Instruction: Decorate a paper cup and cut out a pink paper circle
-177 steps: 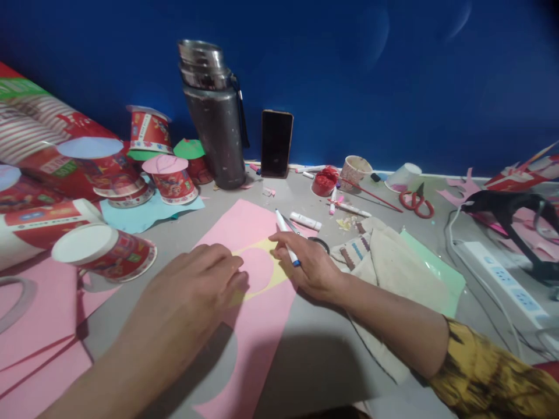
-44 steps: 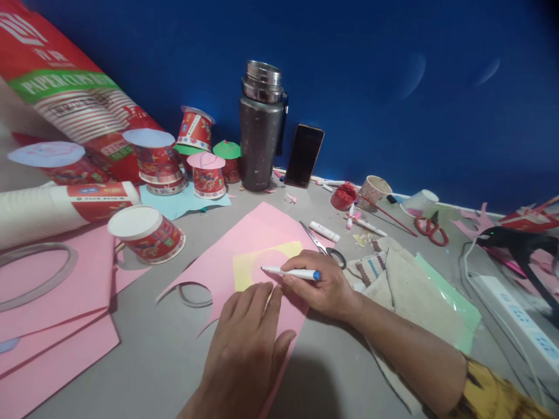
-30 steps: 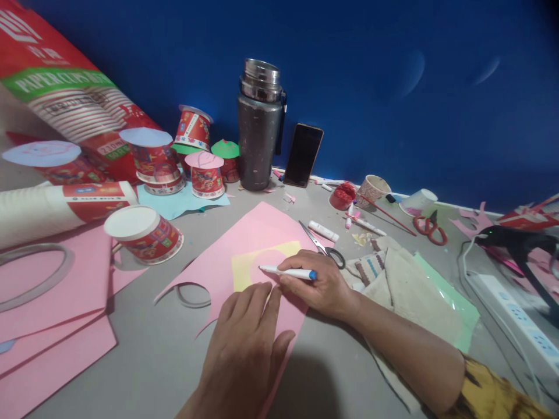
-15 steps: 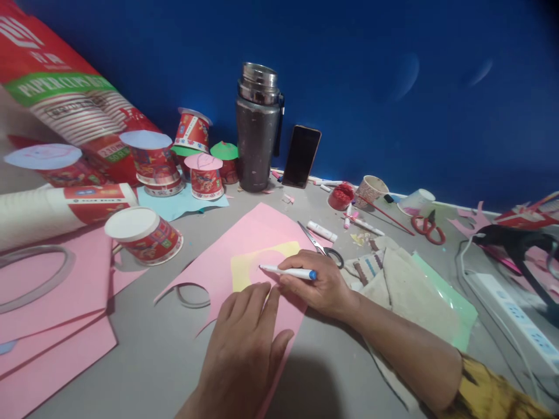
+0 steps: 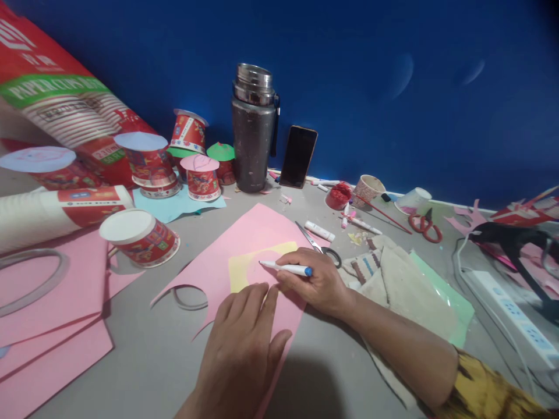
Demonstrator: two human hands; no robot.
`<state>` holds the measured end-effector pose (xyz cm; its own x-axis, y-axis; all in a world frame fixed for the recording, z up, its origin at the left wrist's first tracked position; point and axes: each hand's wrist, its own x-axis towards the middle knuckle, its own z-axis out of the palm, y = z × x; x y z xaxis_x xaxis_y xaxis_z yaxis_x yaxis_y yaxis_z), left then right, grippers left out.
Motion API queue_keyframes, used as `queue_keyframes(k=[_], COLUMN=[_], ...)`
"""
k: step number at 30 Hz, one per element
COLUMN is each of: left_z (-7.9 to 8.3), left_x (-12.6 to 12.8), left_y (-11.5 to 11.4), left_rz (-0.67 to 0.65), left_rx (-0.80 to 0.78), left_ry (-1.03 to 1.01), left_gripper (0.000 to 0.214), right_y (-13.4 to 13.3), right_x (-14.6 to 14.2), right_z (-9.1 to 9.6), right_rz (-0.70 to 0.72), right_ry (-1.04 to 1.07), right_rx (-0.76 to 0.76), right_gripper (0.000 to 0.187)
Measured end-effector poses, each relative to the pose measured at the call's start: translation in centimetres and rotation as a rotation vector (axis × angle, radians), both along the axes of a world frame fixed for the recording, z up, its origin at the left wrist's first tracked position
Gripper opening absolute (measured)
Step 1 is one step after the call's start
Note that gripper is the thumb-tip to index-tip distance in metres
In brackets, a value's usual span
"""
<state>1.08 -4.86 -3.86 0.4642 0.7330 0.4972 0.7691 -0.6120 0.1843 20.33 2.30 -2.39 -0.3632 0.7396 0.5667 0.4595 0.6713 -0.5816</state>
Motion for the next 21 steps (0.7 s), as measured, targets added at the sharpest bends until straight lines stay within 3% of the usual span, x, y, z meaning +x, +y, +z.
queue_keyframes(k=[4, 13, 21], left_z=[-0.18, -0.11, -0.01], left_x=[-0.07, -0.05, -0.14], left_y=[-0.09, 0.01, 0.06], left_rz=[0.001, -0.012, -0.015], left_rx=[0.005, -0.047, -0.004], left_ry=[0.009, 0.005, 0.029], left_gripper=[0.034, 0.032, 0.033], right_y=[-0.21, -0.11, 0.14], right_x=[0.10, -0.20, -0.11], right_z=[0.07, 0.21, -0.20], right_rz=[-0.046, 0.046, -0.019], right_ry=[0.004, -0.023, -0.055], right_rx=[0.002, 0.058, 0.033], right_gripper=[0.015, 0.016, 0.020])
